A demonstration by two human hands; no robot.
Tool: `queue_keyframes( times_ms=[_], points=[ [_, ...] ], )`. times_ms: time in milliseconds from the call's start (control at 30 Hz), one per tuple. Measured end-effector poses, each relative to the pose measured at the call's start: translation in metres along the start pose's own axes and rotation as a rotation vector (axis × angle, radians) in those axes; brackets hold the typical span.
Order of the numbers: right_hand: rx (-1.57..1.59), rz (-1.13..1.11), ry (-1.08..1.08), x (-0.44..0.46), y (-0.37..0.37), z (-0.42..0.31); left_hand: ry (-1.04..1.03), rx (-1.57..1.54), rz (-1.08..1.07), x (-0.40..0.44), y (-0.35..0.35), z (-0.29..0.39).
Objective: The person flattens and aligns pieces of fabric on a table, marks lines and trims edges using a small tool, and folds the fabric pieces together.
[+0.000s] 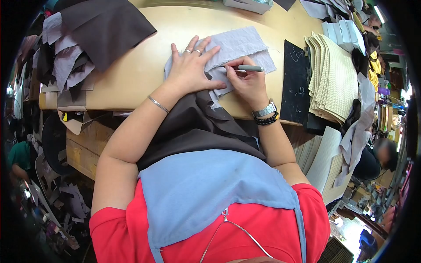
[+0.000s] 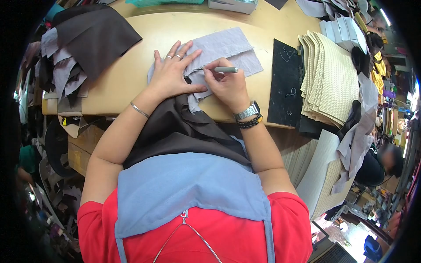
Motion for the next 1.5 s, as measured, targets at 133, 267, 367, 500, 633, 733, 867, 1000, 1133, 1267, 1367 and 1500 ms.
queue_keyframes(
  times_ms=[133, 267, 367, 500, 633, 733, 867, 1000, 1133, 1267, 1367, 1500],
  points=[
    [-0.002, 0.037, 0.023, -0.001, 0.001, -0.002, 0.004, 0.010, -0.004, 0.000, 0.000, 0.000],
    [-0.052, 0.077, 0.028, 0.001, 0.006, -0.004, 0.003, 0.007, -0.002, 0.000, 0.000, -0.001],
    [-0.115, 0.113, 0.019, 0.003, 0.014, 0.001, -0.001, 0.006, 0.003, 0.000, 0.000, -0.001],
    [-0.117, 0.142, 0.013, 0.008, 0.022, 0.012, -0.003, 0.019, 0.002, 0.000, -0.001, -0.001],
    [-0.117, 0.154, 0.036, 0.008, 0.024, 0.007, -0.001, 0.023, -0.002, 0.000, -0.001, -0.001],
    [-0.150, 0.147, 0.038, 0.007, 0.025, 0.006, 0.001, 0.020, -0.004, 0.000, -0.001, -0.001],
    [-0.206, 0.198, 0.044, 0.009, 0.035, 0.010, -0.008, -0.004, 0.006, 0.000, -0.001, -0.001],
    [-0.137, 0.228, 0.038, 0.011, 0.044, 0.016, -0.011, -0.005, 0.010, 0.000, -0.001, 0.000],
    [-0.027, 0.173, 0.029, 0.006, 0.036, 0.013, -0.009, 0.000, 0.006, 0.000, 0.000, 0.000],
    [-0.023, 0.136, 0.031, 0.005, 0.029, 0.009, -0.008, 0.004, 0.008, 0.000, 0.000, 0.001],
    [-0.061, 0.121, 0.035, 0.005, 0.026, 0.006, -0.013, 0.009, 0.009, -0.001, 0.001, 0.001],
    [-0.059, 0.123, 0.034, 0.006, 0.025, 0.007, -0.011, 0.013, 0.007, 0.000, 0.001, 0.001]
  ],
)
Point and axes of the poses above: each hand's wrist, its own x-axis towards the middle knuckle, its own y-axis out of the back of the hand, z = x × y, the point moved 8 cm from there along x, towards the middle knuckle, and after that the axes turned 15 degrees about -x, right-handed, at the moved point
